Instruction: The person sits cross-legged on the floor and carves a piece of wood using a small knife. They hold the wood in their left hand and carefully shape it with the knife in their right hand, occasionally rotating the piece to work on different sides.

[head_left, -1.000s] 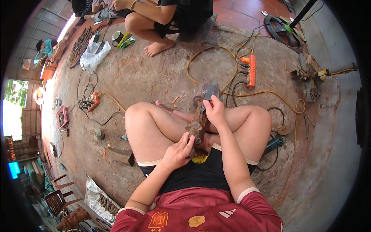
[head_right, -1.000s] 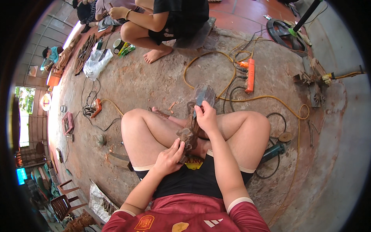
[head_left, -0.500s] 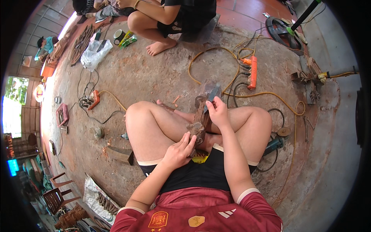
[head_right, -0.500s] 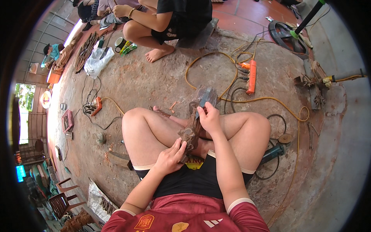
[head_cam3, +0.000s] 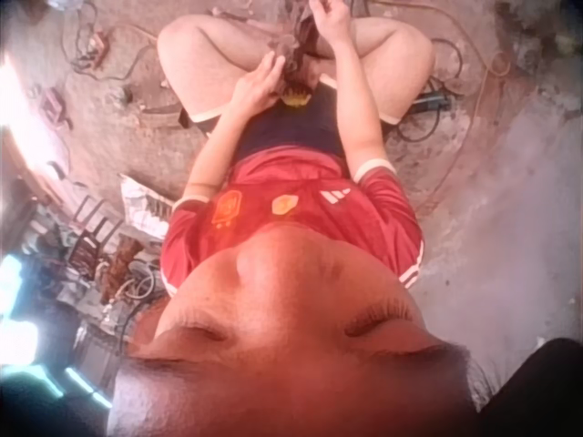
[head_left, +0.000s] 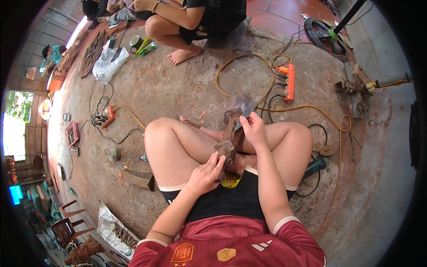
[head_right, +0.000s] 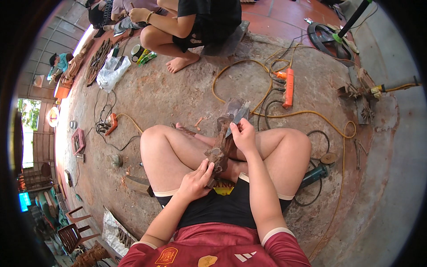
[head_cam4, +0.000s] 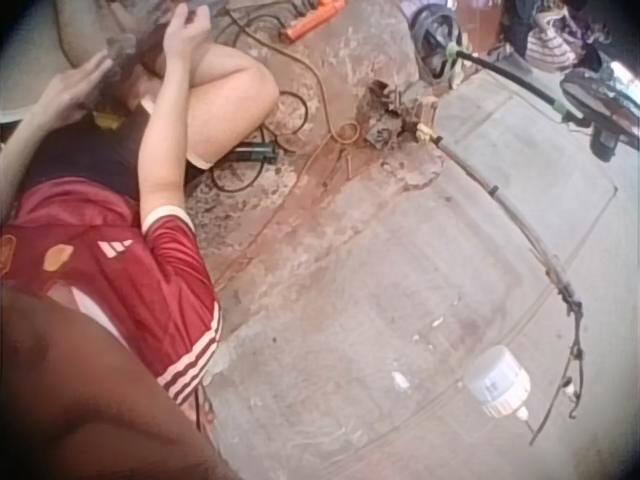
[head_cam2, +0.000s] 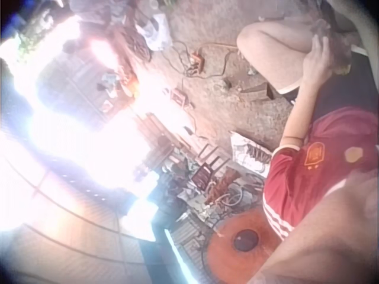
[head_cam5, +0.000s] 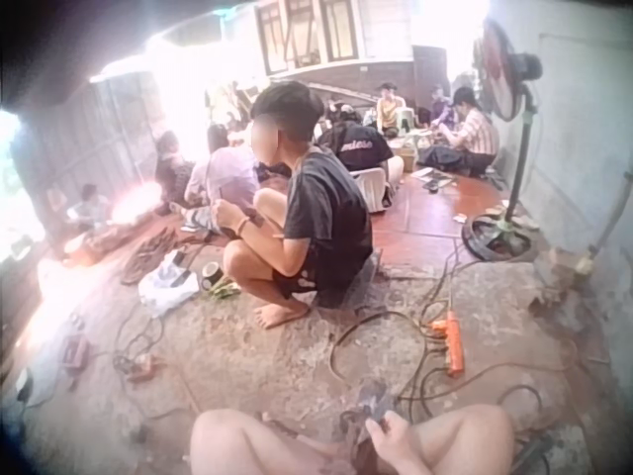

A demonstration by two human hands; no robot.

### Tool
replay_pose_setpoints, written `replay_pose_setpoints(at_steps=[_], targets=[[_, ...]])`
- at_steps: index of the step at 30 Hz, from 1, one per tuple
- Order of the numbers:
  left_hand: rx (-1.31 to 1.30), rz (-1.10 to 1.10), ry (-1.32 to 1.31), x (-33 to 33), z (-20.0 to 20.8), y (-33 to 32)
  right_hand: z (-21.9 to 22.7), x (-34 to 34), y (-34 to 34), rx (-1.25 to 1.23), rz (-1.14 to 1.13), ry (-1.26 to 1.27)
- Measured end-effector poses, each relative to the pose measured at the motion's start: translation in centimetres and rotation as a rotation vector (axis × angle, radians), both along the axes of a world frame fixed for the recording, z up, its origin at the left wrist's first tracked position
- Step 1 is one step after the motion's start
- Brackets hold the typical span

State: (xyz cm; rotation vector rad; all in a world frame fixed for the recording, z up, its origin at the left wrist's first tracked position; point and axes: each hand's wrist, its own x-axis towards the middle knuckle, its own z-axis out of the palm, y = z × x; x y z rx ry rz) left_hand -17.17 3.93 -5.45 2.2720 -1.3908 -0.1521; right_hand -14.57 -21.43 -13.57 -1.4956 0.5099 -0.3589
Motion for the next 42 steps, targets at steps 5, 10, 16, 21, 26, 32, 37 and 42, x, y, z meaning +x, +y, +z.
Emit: replay_pose_setpoints(at_steps=[5, 10, 16, 21, 26, 32, 37, 42], targets=[[-0.014, 0.01, 0.005, 0.0, -0.1, 0.0, 0.1, 0.0, 0.5, -0.072, 0.01, -0.021], [-0.007, 0.002, 0.013, 0.1, 0.1, 0.0, 0.2, 0.0, 0.6, -0.064, 0.008, -0.023], [-0.008, -0.001, 0.015, 0.1, 0.2, 0.0, 0.9, 0.0, 1.2, -0.134, -0.045, -0.012], [0.0, 0.003, 0.021, 0.0, 0.0, 0.0, -0.8, -0.1, 1.4, -0.168, -0.068, -0.043], [-0.017, 0.028, 0.022, 0.0, -0.3, 0.2, -0.2, 0.2, 1.0, 0.344, -0.057, -0.023], [0.04, 0.018, 0.082, -0.3, -0.3, 0.3, 0.4, -0.2, 0.0, 0.247, 0.049, 0.021], [0.043, 0.017, 0.091, -0.3, -0.4, 0.4, 0.2, 0.0, 0.4, 0.072, 0.038, -0.013], [0.065, 0.014, 0.102, -0.3, 0.0, 0.3, -0.1, -0.1, 1.0, -0.059, 0.01, -0.023]])
